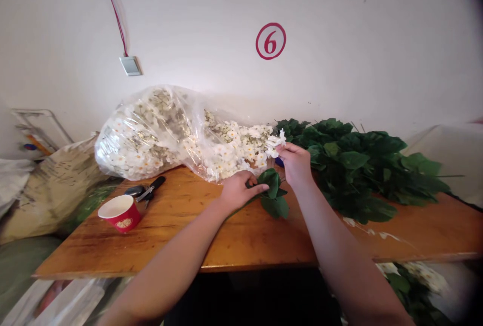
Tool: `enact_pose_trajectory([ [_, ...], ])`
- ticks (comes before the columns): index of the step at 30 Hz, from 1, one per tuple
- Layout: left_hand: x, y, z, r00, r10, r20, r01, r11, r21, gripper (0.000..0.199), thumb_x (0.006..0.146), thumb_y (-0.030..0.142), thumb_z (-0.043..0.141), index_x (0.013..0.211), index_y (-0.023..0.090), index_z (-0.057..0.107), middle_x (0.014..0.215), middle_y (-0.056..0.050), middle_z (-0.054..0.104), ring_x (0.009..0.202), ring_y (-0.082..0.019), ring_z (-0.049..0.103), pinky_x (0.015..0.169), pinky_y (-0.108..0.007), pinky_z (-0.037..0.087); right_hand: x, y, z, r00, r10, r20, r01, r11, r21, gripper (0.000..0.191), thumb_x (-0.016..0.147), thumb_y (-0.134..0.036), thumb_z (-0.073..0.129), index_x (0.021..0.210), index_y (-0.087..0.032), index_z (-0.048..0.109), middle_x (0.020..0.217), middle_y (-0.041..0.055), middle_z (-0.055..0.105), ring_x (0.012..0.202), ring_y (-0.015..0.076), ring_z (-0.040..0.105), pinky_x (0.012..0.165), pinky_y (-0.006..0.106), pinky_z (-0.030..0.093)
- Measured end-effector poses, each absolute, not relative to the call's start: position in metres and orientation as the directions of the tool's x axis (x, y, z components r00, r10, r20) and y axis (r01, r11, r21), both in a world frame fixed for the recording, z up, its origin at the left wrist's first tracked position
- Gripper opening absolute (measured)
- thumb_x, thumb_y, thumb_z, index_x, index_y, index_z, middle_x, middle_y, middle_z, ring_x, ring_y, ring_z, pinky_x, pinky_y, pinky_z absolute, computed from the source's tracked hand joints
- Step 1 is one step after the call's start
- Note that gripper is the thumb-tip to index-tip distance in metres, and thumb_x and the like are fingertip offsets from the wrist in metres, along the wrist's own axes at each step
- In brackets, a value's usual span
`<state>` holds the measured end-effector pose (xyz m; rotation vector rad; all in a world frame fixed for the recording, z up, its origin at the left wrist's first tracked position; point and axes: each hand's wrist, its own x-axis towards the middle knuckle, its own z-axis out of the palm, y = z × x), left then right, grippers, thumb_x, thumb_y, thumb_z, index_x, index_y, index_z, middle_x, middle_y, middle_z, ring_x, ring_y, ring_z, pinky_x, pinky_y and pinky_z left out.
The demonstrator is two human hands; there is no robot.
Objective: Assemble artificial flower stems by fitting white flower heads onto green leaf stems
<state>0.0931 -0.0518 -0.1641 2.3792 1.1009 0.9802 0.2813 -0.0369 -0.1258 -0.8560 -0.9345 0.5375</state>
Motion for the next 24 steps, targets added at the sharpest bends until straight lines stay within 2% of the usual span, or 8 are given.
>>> enact_pose_trajectory([
  [3,0.096,-0.053,-0.167,0.629,0.680,0.378,0.611,-0.732,0.300,0.052,0.062,0.066,0.072,0.085,0.020,0.065,0.080,-0.003,0.065,0.075,-0.019,0.059,0.062,-0.027,0.038,0.299,-0.041,-0.107,0.530,0.680,0.507,0.036,0.579,-0.815,0.017,0.059,-0.030,0.077,0.068,-0.018,0.070,0.071,0.0007,0.066,0.071,0.0176,0.062,0.064,0.031,0.048],
  [6,0.096,-0.047,-0.171,0.723,0.633,0.276,0.617,-0.772,0.152,0.033,0.072,0.053,0.070,0.083,0.022,0.068,0.084,-0.004,0.067,0.080,-0.021,0.062,0.064,-0.027,0.040,0.329,-0.044,-0.078,0.478,0.668,0.570,0.286,0.495,-0.820,0.018,0.060,-0.031,0.078,0.070,-0.017,0.072,0.071,0.0022,0.068,0.071,0.0188,0.063,0.064,0.030,0.048],
  [8,0.096,-0.044,-0.172,0.711,0.660,0.241,0.652,-0.748,0.124,0.023,0.080,0.045,0.063,0.082,0.022,0.069,0.083,-0.004,0.068,0.080,-0.021,0.063,0.064,-0.027,0.040,0.349,-0.042,-0.056,0.420,0.701,0.576,0.534,0.322,-0.782,0.019,0.062,-0.033,0.078,0.069,-0.016,0.073,0.066,0.0028,0.067,0.068,0.0190,0.063,0.062,0.029,0.047],
  [11,0.094,-0.043,-0.168,0.641,0.728,0.242,0.721,-0.680,0.133,0.024,0.084,0.043,0.057,0.087,0.022,0.069,0.084,-0.005,0.069,0.079,-0.021,0.063,0.062,-0.028,0.040,0.373,-0.029,-0.031,0.310,0.794,0.523,0.839,0.031,-0.544,0.015,0.064,-0.029,0.077,0.069,-0.015,0.074,0.064,0.0045,0.068,0.067,0.0201,0.063,0.064,0.029,0.046],
  [14,0.091,-0.043,-0.163,0.596,0.755,0.272,0.745,-0.647,0.161,0.024,0.086,0.041,0.053,0.088,0.022,0.068,0.086,-0.006,0.069,0.079,-0.021,0.063,0.061,-0.027,0.039,0.386,-0.006,-0.025,0.185,0.887,0.424,0.953,-0.056,-0.297,0.010,0.068,-0.024,0.075,0.069,-0.015,0.075,0.066,0.0076,0.070,0.069,0.0200,0.064,0.066,0.028,0.046],
  [19,0.085,-0.038,-0.159,0.556,0.758,0.341,0.714,-0.645,0.273,0.022,0.087,0.033,0.049,0.083,0.020,0.067,0.084,-0.007,0.068,0.075,-0.019,0.060,0.061,-0.027,0.037,0.393,0.032,-0.043,0.108,0.963,0.246,0.991,-0.084,-0.107,0.013,0.071,-0.026,0.074,0.075,-0.013,0.077,0.070,0.0097,0.072,0.070,0.0190,0.065,0.067,0.025,0.047],
  [24,0.078,-0.029,-0.152,0.524,0.796,0.304,0.619,-0.601,0.505,0.026,0.087,0.030,0.046,0.075,0.017,0.065,0.073,-0.005,0.065,0.068,-0.017,0.055,0.061,-0.026,0.037,0.393,0.051,-0.066,0.070,0.976,0.204,0.997,-0.065,-0.033,0.014,0.072,-0.024,0.073,0.075,-0.012,0.077,0.078,0.0124,0.074,0.076,0.0212,0.067,0.070,0.025,0.047],
])
